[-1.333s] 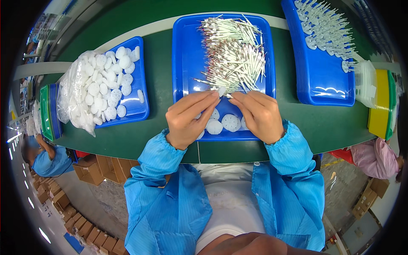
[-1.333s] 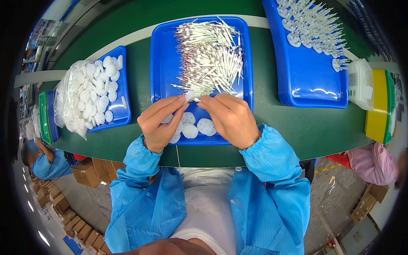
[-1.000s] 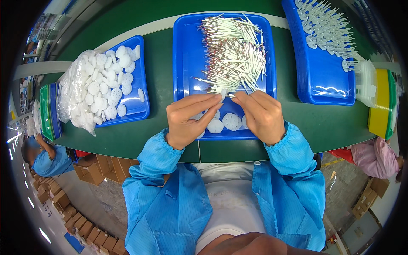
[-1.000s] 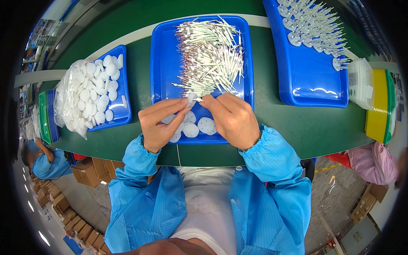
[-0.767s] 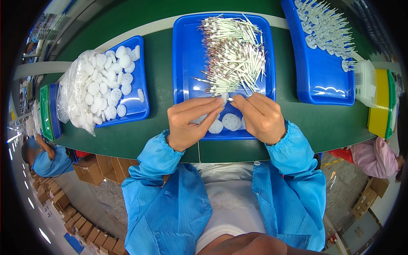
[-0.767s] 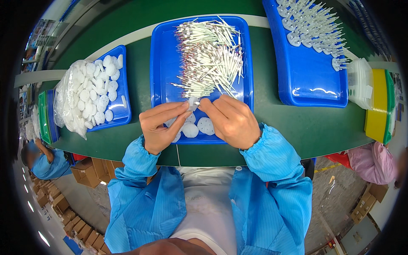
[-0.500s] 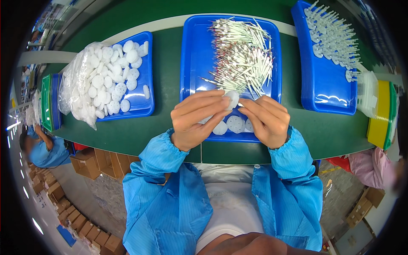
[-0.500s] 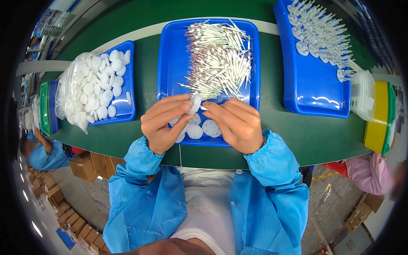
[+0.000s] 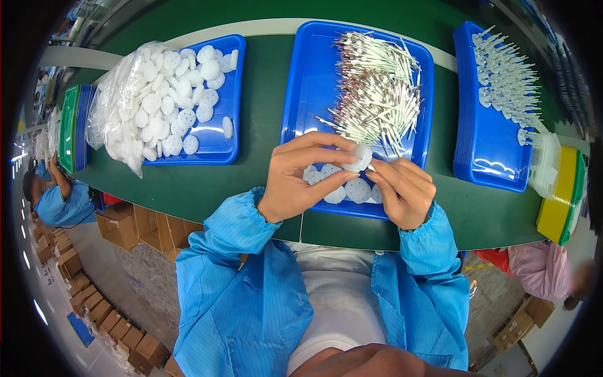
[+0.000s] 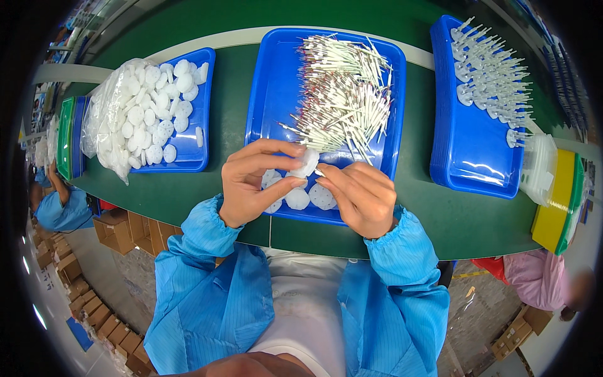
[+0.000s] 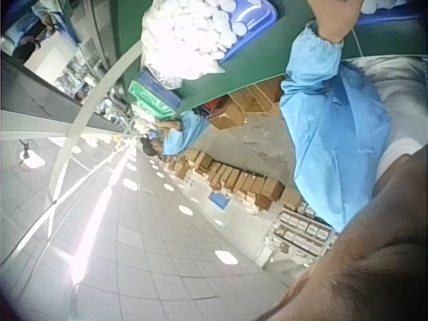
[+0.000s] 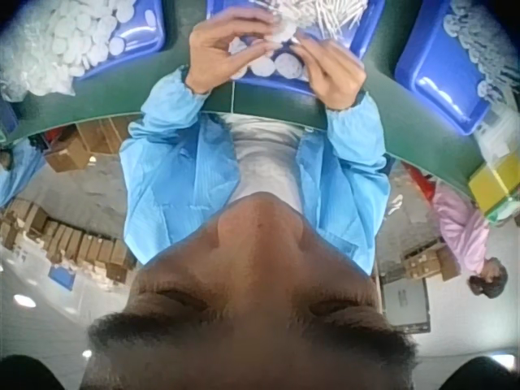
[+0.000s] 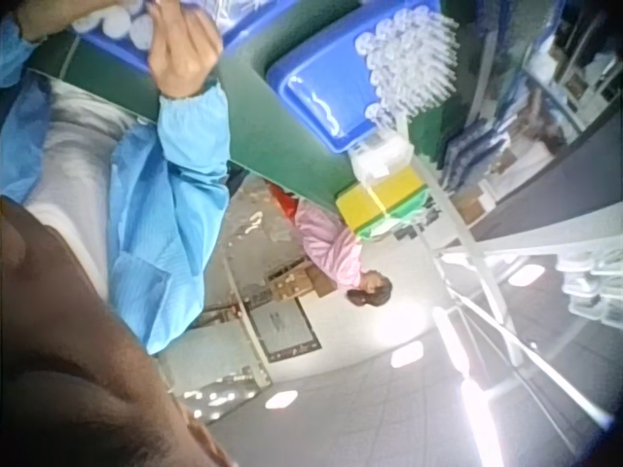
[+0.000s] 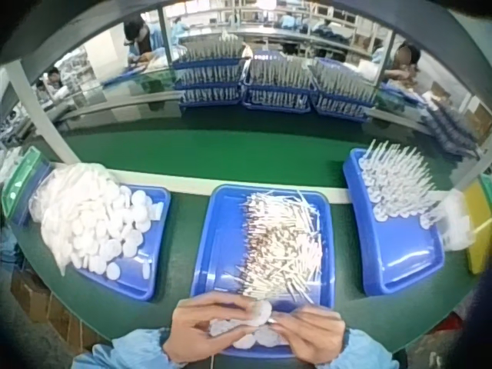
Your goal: Assembling small white plastic bases onto clear plastic spikes at a manufacturing workbench.
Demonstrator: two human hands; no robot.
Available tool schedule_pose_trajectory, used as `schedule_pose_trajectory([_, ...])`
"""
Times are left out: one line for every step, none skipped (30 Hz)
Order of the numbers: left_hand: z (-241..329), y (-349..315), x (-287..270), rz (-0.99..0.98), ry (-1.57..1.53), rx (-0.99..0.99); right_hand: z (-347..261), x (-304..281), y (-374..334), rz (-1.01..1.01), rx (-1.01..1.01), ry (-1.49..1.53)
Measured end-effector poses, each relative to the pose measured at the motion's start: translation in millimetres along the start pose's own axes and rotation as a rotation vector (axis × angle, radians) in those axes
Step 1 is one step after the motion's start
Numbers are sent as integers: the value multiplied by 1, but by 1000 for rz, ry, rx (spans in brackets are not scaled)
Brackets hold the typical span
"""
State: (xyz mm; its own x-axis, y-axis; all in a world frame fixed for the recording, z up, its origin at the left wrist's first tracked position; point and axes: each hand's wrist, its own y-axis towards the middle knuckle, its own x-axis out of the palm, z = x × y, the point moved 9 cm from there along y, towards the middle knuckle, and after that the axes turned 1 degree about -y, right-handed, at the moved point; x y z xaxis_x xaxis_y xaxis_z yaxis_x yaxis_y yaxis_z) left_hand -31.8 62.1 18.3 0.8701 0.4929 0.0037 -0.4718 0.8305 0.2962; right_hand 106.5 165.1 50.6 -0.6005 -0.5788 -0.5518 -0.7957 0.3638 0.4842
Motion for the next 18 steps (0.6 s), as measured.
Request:
schedule_pose_trajectory([1,0,-1,9,0,41,1,0,0,6,9,-4])
schedule_pose_trajectory([2,-1,-1,9,-1,41,1,0,0,5,10,-5])
schedule_pose_trajectory([10,-2,-1,20,124,95,1,0,0,3,6,-12])
schedule_pose_trajectory([18,-3,0,30,249,149,1,0,0,3,2,-21])
schedule_pose_trajectory([21,-3,1,28,246,149,1,1,0,3,4,-23])
schedule_pose_trajectory([22,-2,4,17,266,126,0,0,0,16,-11,-35])
schedule_pose_trajectory([22,-1,6,6,286,104,-1,0,0,28,-26,-47])
schedule_pose_trajectory([24,1,5,4,283,104,-1,0,0,29,-24,-49])
schedule_pose_trajectory([23,4,5,-41,275,88,-4,0,1,33,-55,-70])
schedule_pose_trajectory([22,5,8,-85,264,72,-7,0,1,35,-85,-93])
schedule_pose_trajectory([23,6,10,-86,259,72,-8,1,1,34,-83,-97])
schedule_pose_trajectory([24,7,8,-35,258,70,-9,2,2,21,-82,-106])
schedule_pose_trajectory([25,7,4,17,258,68,-10,3,2,8,-81,-113])
schedule_pose_trajectory([22,6,5,15,255,69,-6,6,0,-23,-44,-95])
schedule_pose_trajectory([17,3,0,63,225,63,-6,4,2,-23,-42,-98])
schedule_pose_trajectory([14,1,-6,112,197,57,-4,2,8,-35,-16,-32])
schedule_pose_trajectory([11,2,-9,111,197,57,-1,1,14,-47,10,35])
schedule_pose_trajectory([12,3,-12,99,264,92,6,-2,17,-49,37,25])
